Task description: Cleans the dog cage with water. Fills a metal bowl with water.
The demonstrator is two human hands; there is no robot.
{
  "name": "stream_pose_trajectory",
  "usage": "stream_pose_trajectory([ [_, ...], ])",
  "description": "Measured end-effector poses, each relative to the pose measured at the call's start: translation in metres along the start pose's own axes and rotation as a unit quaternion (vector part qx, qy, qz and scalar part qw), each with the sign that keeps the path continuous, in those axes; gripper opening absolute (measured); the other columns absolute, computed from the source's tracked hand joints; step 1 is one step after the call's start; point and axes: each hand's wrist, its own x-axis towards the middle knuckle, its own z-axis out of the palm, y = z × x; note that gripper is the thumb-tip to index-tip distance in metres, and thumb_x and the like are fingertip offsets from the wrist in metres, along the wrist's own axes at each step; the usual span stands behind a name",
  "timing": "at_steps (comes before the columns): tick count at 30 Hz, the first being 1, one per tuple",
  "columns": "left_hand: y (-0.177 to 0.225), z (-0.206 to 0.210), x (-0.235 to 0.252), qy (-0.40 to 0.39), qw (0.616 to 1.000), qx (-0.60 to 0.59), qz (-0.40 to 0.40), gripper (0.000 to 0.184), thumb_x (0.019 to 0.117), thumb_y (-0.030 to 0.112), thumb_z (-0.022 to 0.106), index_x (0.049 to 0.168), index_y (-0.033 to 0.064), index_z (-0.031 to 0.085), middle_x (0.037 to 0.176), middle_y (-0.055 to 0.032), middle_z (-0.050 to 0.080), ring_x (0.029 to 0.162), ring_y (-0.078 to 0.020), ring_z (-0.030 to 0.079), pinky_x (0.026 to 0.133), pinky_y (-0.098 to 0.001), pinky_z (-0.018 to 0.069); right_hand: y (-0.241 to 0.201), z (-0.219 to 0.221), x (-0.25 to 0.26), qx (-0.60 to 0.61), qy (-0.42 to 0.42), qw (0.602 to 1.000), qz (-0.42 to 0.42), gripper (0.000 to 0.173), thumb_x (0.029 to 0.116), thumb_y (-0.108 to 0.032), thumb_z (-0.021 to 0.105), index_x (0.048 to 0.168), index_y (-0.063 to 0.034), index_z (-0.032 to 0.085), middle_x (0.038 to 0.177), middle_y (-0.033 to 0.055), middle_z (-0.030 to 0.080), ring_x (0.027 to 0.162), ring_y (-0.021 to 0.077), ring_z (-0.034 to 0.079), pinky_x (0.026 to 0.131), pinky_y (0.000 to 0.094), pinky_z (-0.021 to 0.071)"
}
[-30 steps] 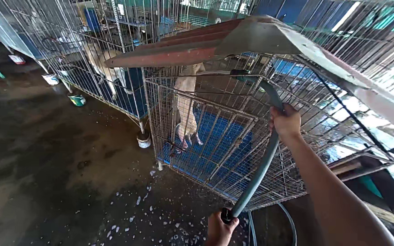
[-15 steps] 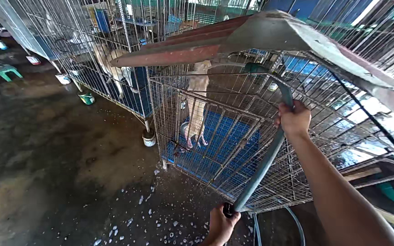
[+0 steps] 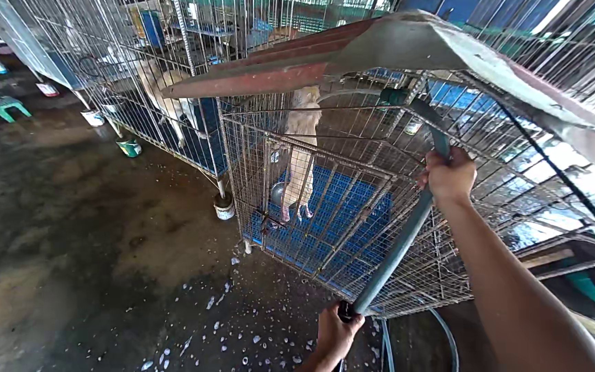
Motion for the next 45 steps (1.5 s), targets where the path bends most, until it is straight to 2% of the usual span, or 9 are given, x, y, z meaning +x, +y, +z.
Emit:
stream_pose_trajectory([
  [4,0.004,0.001,0.000,0.008,1.000,-0.001,0.003,0.041,0.0934,0.025,0.076,0.124,-0.0010,0.066,0.103,-0.0193,0.071,0.083,-0.0273,0.070,0.081,-0.0453,0.0579,0.000,-0.001,0.003,0.017,-0.002,1.000,-0.004,0.031,0.1069,-0.020,0.053,0.131,-0.0006,0.052,0.079,0.0065,0.052,0.051,0.0112,0.051,0.052,0.0302,0.0506],
  [13,0.006,0.003,0.004,0.015,1.000,-0.002,0.004,0.039,0.0936,0.025,0.075,0.122,-0.0002,0.067,0.100,-0.0171,0.071,0.078,-0.0242,0.069,0.078,-0.0424,0.0578,-0.003,0.000,0.004,0.036,0.000,0.999,0.002,0.031,0.1074,-0.021,0.054,0.131,-0.0019,0.052,0.079,0.0057,0.052,0.049,0.0101,0.051,0.050,0.0288,0.0504],
  [21,0.006,0.005,0.006,0.022,1.000,-0.006,0.000,0.039,0.0934,0.025,0.076,0.122,0.0002,0.066,0.099,-0.0170,0.071,0.077,-0.0238,0.069,0.077,-0.0417,0.0578,-0.003,0.001,0.004,0.081,0.001,0.997,0.003,0.027,0.1086,-0.022,0.051,0.127,-0.0025,0.051,0.072,0.0008,0.048,0.046,0.0074,0.049,0.048,0.0255,0.0496],
  [29,0.006,0.005,0.006,0.032,0.999,-0.010,0.005,0.039,0.0934,0.025,0.076,0.121,-0.0005,0.067,0.098,-0.0165,0.071,0.075,-0.0229,0.068,0.076,-0.0411,0.0575,-0.002,0.001,0.003,0.100,0.001,0.995,0.002,0.027,0.1087,-0.020,0.051,0.129,-0.0025,0.050,0.070,0.0001,0.047,0.044,0.0069,0.048,0.046,0.0246,0.0494],
  [37,0.004,0.009,0.007,0.035,0.999,-0.016,0.012,0.038,0.0925,0.023,0.077,0.121,-0.0003,0.067,0.099,-0.0174,0.071,0.076,-0.0243,0.069,0.076,-0.0431,0.0581,-0.001,0.000,0.004,0.127,-0.004,0.992,0.001,0.022,0.1086,-0.018,0.051,0.124,-0.0025,0.051,0.069,-0.0005,0.047,0.043,0.0065,0.047,0.045,0.0242,0.0483],
  [45,0.003,0.012,0.009,0.033,0.999,-0.016,0.009,0.038,0.0921,0.023,0.077,0.120,-0.0001,0.067,0.097,-0.0160,0.070,0.074,-0.0221,0.068,0.074,-0.0403,0.0579,-0.002,0.000,0.005,0.118,-0.007,0.993,0.001,0.021,0.1080,-0.017,0.052,0.123,-0.0020,0.052,0.070,-0.0001,0.048,0.043,0.0061,0.047,0.045,0.0232,0.0477],
])
